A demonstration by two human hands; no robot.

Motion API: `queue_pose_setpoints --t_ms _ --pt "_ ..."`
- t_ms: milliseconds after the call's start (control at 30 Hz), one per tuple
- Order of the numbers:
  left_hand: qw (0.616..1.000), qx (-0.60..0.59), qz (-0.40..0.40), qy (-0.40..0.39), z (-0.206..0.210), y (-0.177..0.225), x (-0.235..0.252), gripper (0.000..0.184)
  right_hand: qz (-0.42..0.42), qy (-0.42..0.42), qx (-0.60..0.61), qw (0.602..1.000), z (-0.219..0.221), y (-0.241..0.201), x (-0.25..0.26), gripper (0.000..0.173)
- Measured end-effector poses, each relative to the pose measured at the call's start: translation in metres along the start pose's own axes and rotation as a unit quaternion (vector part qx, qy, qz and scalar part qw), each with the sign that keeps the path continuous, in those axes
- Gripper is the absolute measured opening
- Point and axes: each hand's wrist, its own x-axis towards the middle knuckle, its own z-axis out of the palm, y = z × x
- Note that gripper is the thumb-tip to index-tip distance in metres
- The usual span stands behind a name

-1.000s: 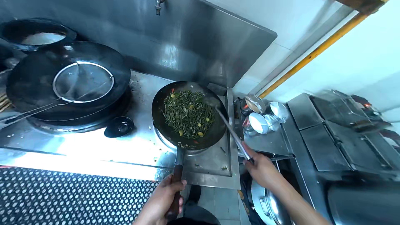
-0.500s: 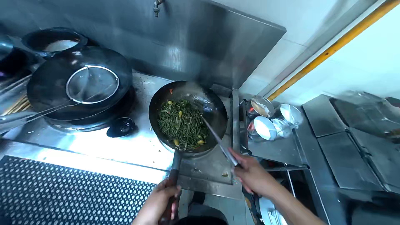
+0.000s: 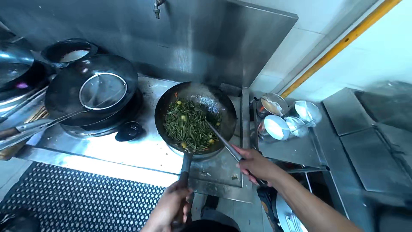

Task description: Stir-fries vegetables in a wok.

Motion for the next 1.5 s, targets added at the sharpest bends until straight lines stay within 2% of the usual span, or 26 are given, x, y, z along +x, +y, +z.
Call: queue_pose_setpoints --t_ms 100,233,333,433,533,633,800,867,933,1000,1100,1200,1300,1367,1500 --pt "1.0 -0.001 -0.016 -0.015 -0.002 0.009 -0.015 0.03 0.021 0.05 -0.158 0.986 0.007 -0.012 -0.055 0.069" --pt "0.999 -0.029 -0.021 -0.006 -0.021 0.014 -0.006 0.029 0.021 0.112 -0.315 0.942 0.019 -0.024 -0.106 0.07" --pt "0.998 -0.043 -0.027 -0.047 -0.023 0.013 -0.015 0.028 0.045 0.145 -0.385 0.91 0.029 -0.033 -0.133 0.069" --pt "0.997 -0.054 -0.019 -0.051 -0.042 0.013 0.005 0.024 0.076 0.146 -0.43 0.888 0.036 -0.045 -0.147 0.067" --pt "0.996 -0.049 -0.016 -0.069 -0.041 0.016 -0.003 0.02 0.099 0.136 -0.453 0.875 0.04 -0.055 -0.16 0.066" --pt "0.996 -0.035 -0.019 -0.082 -0.049 0.017 0.008 0.021 0.123 0.11 -0.488 0.857 0.053 -0.061 -0.149 0.068" --pt "0.996 -0.02 -0.025 -0.088 -0.046 0.016 0.006 0.024 0.139 0.173 -0.516 0.827 0.087 -0.025 -0.053 0.074" --pt "0.996 -0.011 -0.017 -0.088 -0.052 0.015 0.013 0.026 0.114 0.199 -0.483 0.845 0.092 -0.009 -0.035 0.072" --pt "0.997 -0.013 -0.008 -0.075 -0.059 0.017 0.008 0.025 0.075 0.212 -0.412 0.883 0.089 -0.002 -0.044 0.069" --pt "0.997 -0.008 -0.007 -0.079 -0.06 0.026 -0.002 0.025 0.044 0.223 -0.342 0.912 0.074 -0.01 -0.06 0.07" --pt "0.998 -0.004 -0.011 -0.069 -0.057 0.013 0.01 0.025 0.03 0.223 -0.285 0.932 0.049 -0.032 -0.064 0.069" --pt "0.998 -0.014 0.008 -0.063 -0.052 0.017 0.011 0.021 0.001 0.229 -0.307 0.924 0.012 -0.064 -0.021 0.066" --pt "0.997 -0.03 -0.001 -0.069 -0.048 0.013 -0.004 0.023 -0.018 0.218 -0.307 0.926 -0.021 -0.063 0.04 0.066" --pt "0.998 -0.028 0.003 -0.059 -0.045 0.015 -0.007 0.022 -0.026 0.193 -0.247 0.949 -0.025 -0.062 0.073 0.067" --pt "1.0 -0.001 0.004 -0.03 -0.03 0.013 -0.012 0.021 -0.044 0.076 -0.141 0.986 -0.005 -0.064 0.105 0.07"
